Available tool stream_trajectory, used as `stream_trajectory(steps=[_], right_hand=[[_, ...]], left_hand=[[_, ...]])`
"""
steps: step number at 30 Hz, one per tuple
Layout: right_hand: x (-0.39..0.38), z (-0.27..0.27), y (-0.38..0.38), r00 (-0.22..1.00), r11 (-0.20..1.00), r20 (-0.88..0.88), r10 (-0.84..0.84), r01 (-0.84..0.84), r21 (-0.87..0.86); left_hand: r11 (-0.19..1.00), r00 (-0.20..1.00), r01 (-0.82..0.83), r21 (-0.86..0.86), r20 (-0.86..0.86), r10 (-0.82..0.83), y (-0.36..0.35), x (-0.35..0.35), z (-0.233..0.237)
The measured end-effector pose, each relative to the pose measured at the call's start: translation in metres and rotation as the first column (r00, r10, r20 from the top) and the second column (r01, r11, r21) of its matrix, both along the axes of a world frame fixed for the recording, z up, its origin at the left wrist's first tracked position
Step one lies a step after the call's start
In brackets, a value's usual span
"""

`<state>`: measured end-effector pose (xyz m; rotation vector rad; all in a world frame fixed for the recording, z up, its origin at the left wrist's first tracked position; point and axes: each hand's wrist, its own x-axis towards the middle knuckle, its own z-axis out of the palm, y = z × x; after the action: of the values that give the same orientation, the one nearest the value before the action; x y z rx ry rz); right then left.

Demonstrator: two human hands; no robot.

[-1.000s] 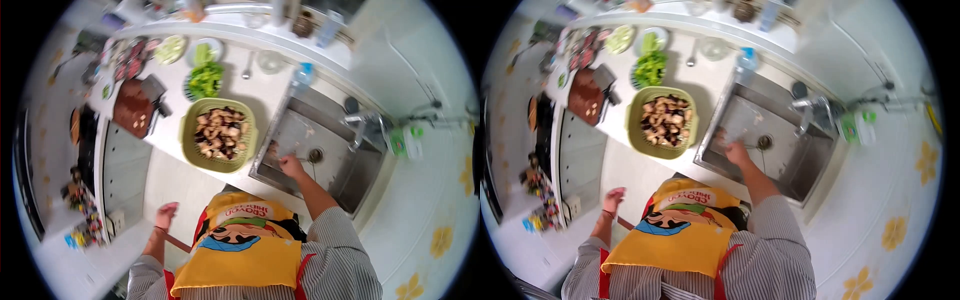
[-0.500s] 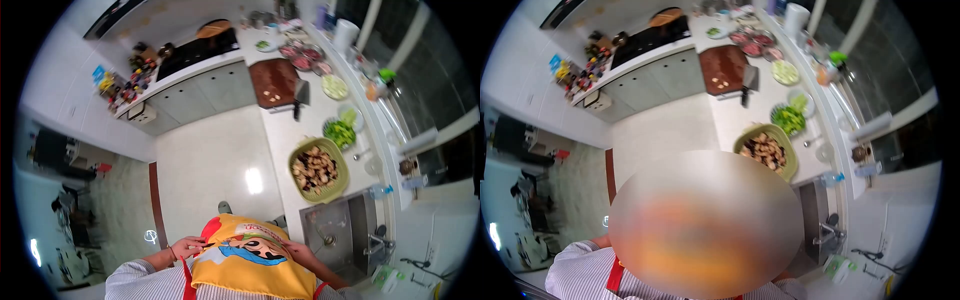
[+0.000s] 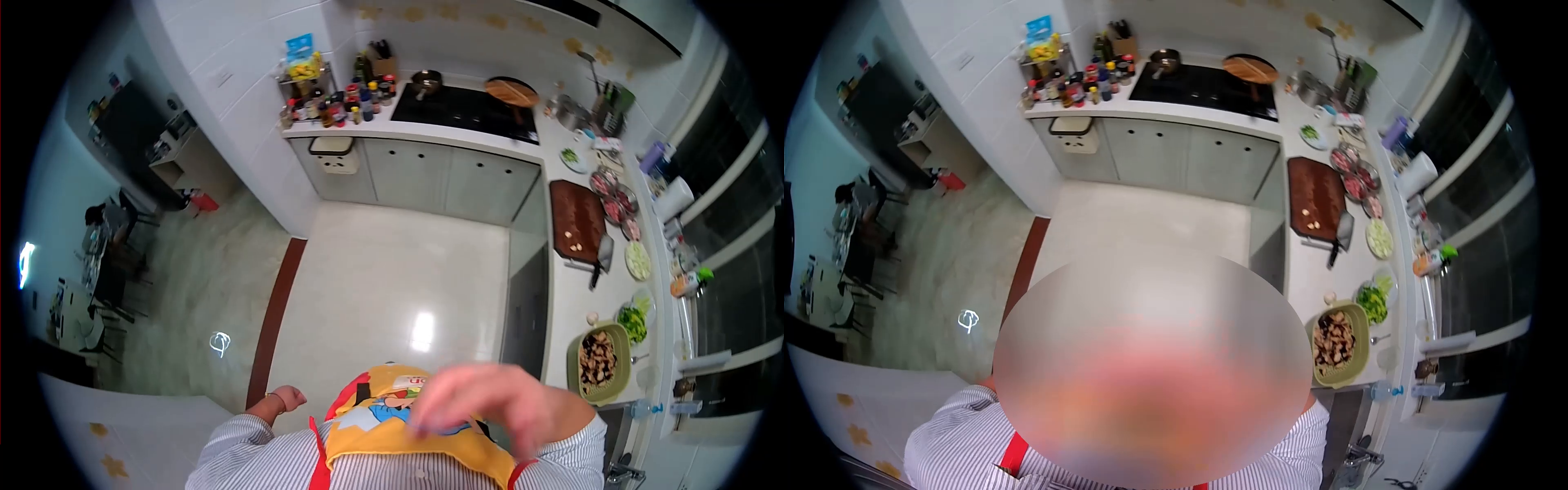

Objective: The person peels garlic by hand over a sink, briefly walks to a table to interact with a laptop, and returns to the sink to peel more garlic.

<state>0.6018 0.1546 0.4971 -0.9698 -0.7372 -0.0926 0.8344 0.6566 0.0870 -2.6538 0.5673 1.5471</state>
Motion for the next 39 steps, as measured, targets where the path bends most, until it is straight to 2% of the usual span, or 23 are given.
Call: stream_trajectory(steps=[1,3,4,5,7,8,10,12,14,15,16,17,19,21,23,26,30,32,33,34,35,37,39], right_hand=[[0.026,0.025,0.018,0.987,0.997,0.14,0.075,-0.075,-0.01],[0.065,0.06,0.047,0.956,0.976,0.2,0.213,-0.217,-0.001],[0.085,0.061,0.063,0.95,0.968,0.194,0.245,-0.25,0.0],[0.107,0.062,0.079,0.94,0.977,0.286,0.183,-0.206,0.05],[0.146,0.062,0.102,0.893,0.977,0.446,0.053,-0.139,0.163],[0.165,0.061,0.104,0.893,0.972,0.44,0.097,-0.18,0.152],[0.2,0.057,0.1,0.936,0.962,0.291,0.197,-0.241,0.124],[0.237,0.063,0.104,0.975,0.983,-0.133,0.18,-0.181,0.006],[0.296,0.081,0.135,0.958,0.893,-0.285,0.001,-0.13,-0.432],[0.318,0.063,0.169,0.996,0.862,-0.081,-0.048,0.0,-0.506],[0.347,0.036,0.202,0.677,0.782,0.733,-0.064,0.49,-0.385],[0.361,0.032,0.205,0.558,0.728,0.829,0.039,0.552,-0.406],[0.393,0.043,0.162,0.673,0.576,0.709,0.212,0.5,-0.647],[0.425,0.05,0.115,0.72,0.478,0.633,0.285,0.465,-0.745],[0.469,0.054,0.102,0.726,0.442,0.59,0.355,0.426,-0.79],[0.545,0.054,0.147,0.66,0.41,0.525,0.537,0.339,-0.847],[0.614,0.021,0.296,0.428,0.405,0.439,0.79,0.173,-0.898],[0.64,-0.018,0.372,0.346,0.333,0.337,0.876,0.072,-0.94],[0.67,-0.054,0.4,0.426,0.278,0.228,0.875,-0.059,-0.959],[0.71,-0.064,0.426,0.41,0.032,-0.003,0.912,-0.079,-0.996],[0.748,-0.069,0.447,0.384,-0.104,-0.124,0.915,-0.07,-0.992],[0.817,-0.134,0.485,0.419,-0.055,-0.174,0.891,-0.28,-0.958],[0.862,-0.173,0.501,0.401,-0.148,-0.396,0.826,-0.523,-0.839]], left_hand=[[0.999,0.999,-0.015,-0.032,0.035,0.016,0.007,0.014,-0.004],[0.996,0.996,-0.062,-0.057,0.063,0.066,0.018,0.032,0.007],[0.972,0.977,-0.199,-0.125,0.055,0.207,0.014,0.039,0.017],[0.923,0.938,-0.331,-0.199,0.04,0.345,0.016,0.045,0.019],[0.875,0.907,-0.391,-0.285,0.042,0.419,0.029,0.052,-0.003],[0.836,0.886,-0.416,-0.357,0.05,0.462,0.036,0.052,-0.014],[0.842,0.874,-0.43,-0.325,0.084,0.479,0.047,0.043,-0.027],[0.929,0.939,-0.312,-0.199,0.086,0.333,0.062,0.034,-0.052],[0.985,0.988,-0.153,-0.084,-0.021,0.152,0.074,0.028,-0.074],[0.965,0.969,-0.246,-0.093,-0.051,0.242,0.084,0.025,-0.08],[0.936,0.94,-0.338,-0.096,-0.08,0.331,0.092,0.027,-0.086],[0.897,0.901,-0.43,-0.105,-0.106,0.42,0.098,0.034,-0.089],[0.808,0.814,-0.579,-0.11,-0.134,0.565,0.104,0.05,-0.09],[0.692,0.7,-0.714,-0.105,-0.122,0.704,0.114,0.056,-0.087],[0.535,0.547,-0.835,-0.125,-0.105,0.83,0.122,0.044,-0.086],[0.292,0.311,-0.943,-0.157,-0.108,0.944,0.117,0.016,-0.096],[0.042,0.061,-0.991,-0.126,-0.15,0.987,0.08,-0.046,-0.119],[0.001,0.018,-0.996,-0.093,-0.179,0.984,0.079,-0.037,-0.122],[0.009,0.023,-0.997,-0.076,-0.192,0.981,0.091,-0.028,-0.129],[0.01,0.023,-0.998,-0.065,-0.204,0.979,0.112,-0.012,-0.133],[0.016,0.025,-0.999,-0.048,-0.21,0.977,0.136,0.001,-0.134],[0.073,0.074,-0.997,-0.012,-0.22,0.973,0.188,0.048,-0.131],[0.201,0.199,-0.98,-0.007,-0.166,0.966,0.242,0.116,-0.128]])
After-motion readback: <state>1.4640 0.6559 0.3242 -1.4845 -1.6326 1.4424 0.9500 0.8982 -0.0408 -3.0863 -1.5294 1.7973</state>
